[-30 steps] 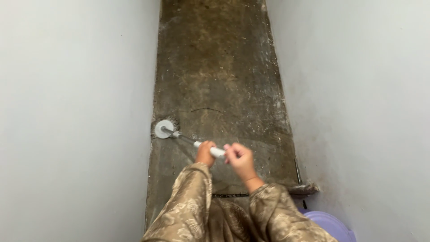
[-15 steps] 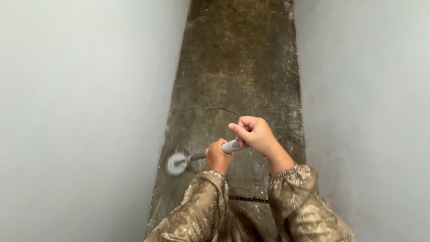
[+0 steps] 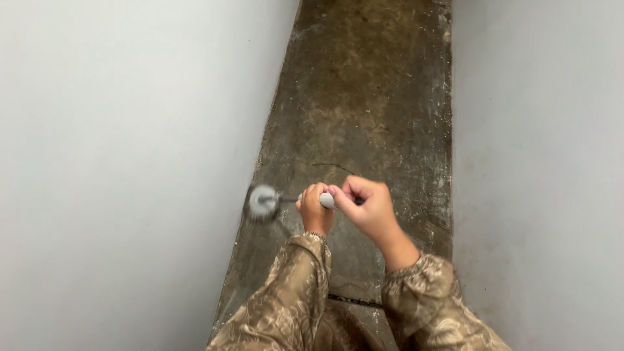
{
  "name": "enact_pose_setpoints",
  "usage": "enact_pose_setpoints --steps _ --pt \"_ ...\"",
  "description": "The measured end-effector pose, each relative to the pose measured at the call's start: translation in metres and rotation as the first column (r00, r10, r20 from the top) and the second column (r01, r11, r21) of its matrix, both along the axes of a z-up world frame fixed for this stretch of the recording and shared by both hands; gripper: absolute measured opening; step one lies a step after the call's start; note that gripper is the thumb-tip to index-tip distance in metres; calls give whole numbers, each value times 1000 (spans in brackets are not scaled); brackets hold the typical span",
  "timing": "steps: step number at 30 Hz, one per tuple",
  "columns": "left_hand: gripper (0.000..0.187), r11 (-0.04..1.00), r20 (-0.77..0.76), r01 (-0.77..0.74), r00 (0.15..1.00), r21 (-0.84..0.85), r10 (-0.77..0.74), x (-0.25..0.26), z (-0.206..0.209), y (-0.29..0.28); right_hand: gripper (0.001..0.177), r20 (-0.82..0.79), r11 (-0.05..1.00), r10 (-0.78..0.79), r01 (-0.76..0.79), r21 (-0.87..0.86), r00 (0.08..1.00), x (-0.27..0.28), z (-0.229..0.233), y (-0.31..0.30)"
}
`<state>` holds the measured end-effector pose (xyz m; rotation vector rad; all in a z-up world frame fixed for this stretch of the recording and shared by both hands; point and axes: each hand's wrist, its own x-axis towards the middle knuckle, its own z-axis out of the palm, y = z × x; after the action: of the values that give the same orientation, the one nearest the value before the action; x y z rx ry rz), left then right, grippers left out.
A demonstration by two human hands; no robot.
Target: Assembling a spin mop and mopping a concrete floor in a hallway.
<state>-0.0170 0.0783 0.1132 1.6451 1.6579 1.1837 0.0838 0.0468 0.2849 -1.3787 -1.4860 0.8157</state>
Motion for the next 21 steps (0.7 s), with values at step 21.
enact_pose_setpoints --steps 21 --pt "12 905 -50 80 993 -418 -111 -24 36 14 31 -633 944 3 -211 -253 774 4 27 80"
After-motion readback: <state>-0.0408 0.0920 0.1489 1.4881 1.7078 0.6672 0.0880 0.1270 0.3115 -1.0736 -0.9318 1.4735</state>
